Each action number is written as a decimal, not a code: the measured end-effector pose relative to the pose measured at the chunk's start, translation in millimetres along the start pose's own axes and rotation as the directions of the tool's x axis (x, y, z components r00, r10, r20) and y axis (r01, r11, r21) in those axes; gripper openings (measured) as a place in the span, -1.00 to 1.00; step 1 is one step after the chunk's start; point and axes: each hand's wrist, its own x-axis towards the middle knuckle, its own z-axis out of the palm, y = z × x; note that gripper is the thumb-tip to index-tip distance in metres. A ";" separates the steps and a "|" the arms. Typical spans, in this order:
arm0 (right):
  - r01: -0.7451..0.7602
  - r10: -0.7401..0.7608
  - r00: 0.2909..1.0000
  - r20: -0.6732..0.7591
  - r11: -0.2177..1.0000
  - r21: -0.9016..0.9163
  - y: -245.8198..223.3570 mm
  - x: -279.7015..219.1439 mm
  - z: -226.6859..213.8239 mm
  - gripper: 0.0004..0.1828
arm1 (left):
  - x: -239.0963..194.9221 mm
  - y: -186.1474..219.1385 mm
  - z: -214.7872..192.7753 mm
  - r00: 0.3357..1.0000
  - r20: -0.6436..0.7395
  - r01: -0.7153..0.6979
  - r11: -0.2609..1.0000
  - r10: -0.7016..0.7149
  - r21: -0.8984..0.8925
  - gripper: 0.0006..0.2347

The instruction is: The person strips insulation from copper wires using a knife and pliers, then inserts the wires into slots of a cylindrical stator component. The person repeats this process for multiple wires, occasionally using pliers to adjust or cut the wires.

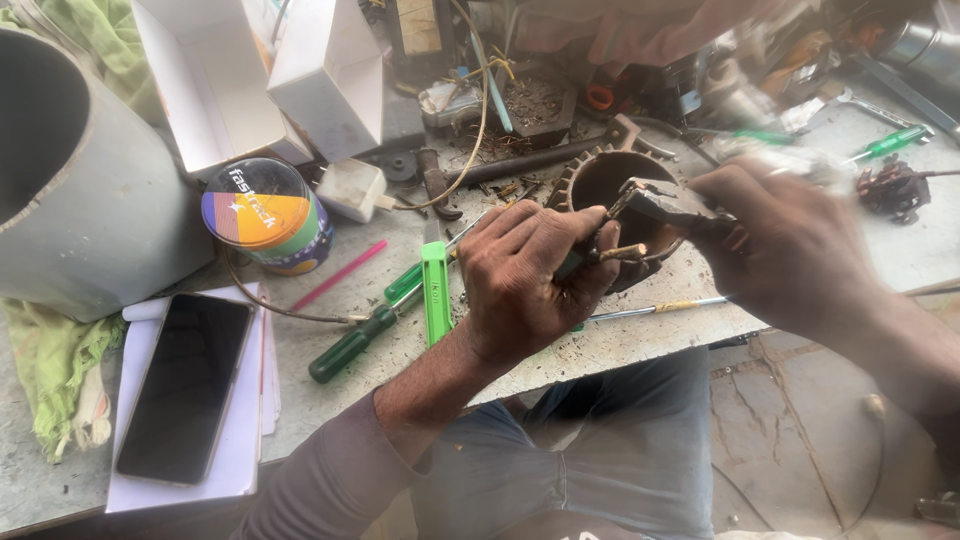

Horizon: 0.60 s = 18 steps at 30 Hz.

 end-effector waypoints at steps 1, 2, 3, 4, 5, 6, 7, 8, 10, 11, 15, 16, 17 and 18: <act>-0.007 0.007 1.000 0.013 0.998 0.057 2.3 -0.8 2.8 -0.80 | 0.0 -0.6 0.9 1.000 -0.003 -0.004 1.000 0.004 -0.025 -0.82; -0.018 0.015 1.000 0.025 0.994 0.112 4.7 -0.7 5.9 -0.80 | 0.3 -1.1 2.1 1.000 -0.005 -0.010 0.999 0.010 -0.052 -0.82; -0.028 0.023 0.999 0.037 0.986 0.167 6.9 -0.6 8.6 -0.79 | 0.2 -0.6 3.1 1.000 0.016 0.007 0.999 -0.006 -0.038 -0.83; -0.028 0.025 0.999 0.020 0.986 0.167 7.9 -1.2 11.1 -0.81 | -0.1 0.3 4.2 0.999 0.038 0.022 0.999 -0.021 -0.025 -0.84; -0.027 0.027 1.000 0.003 0.986 0.167 8.1 -1.2 13.7 -0.83 | -0.2 0.9 5.1 0.998 0.059 0.038 0.999 -0.037 -0.013 -0.84; -0.028 0.031 0.999 -0.013 0.985 0.168 8.2 -1.0 15.6 -0.84 | -0.5 0.9 5.5 0.997 0.056 0.057 0.997 -0.054 -0.058 -0.83; -0.029 0.029 1.000 0.002 0.989 0.148 8.4 0.2 16.9 -0.83 | -0.8 0.3 5.5 0.996 0.054 0.077 0.992 -0.071 -0.103 -0.81; -0.028 0.026 1.000 0.016 0.992 0.127 9.3 3.4 17.8 -0.81 | -0.6 -0.6 6.2 0.995 0.049 0.095 0.984 -0.088 -0.149 -0.78; -0.013 0.008 0.998 0.057 0.995 0.096 11.5 9.0 15.5 -0.80 | 2.0 -6.3 9.5 0.954 0.160 0.292 0.911 -0.254 -0.291 -0.74; 0.000 -0.008 0.996 0.085 0.996 0.086 13.4 10.9 11.5 -0.78 | 2.8 -9.4 10.4 0.918 0.225 0.389 0.852 -0.327 -0.351 -0.72; -0.106 0.103 0.973 0.209 0.994 0.005 15.2 14.5 -8.3 -0.77 | 7.5 -17.3 8.2 0.859 0.300 0.511 0.719 -0.414 -0.471 -0.68; -0.117 0.136 0.968 0.209 0.988 -0.099 14.1 15.1 -13.3 -0.75 | 7.8 -17.6 6.2 0.848 0.309 0.530 0.717 -0.431 -0.454 -0.67; -0.127 0.169 0.964 0.204 0.971 -0.203 13.0 15.2 -18.3 -0.72 | 8.1 -17.7 3.9 0.836 0.318 0.549 0.713 -0.448 -0.436 -0.65; -0.138 0.203 0.960 0.194 0.942 -0.305 12.7 15.4 -22.5 -0.68 | 9.2 -18.1 2.5 0.870 0.274 0.488 0.792 -0.410 -0.367 -0.67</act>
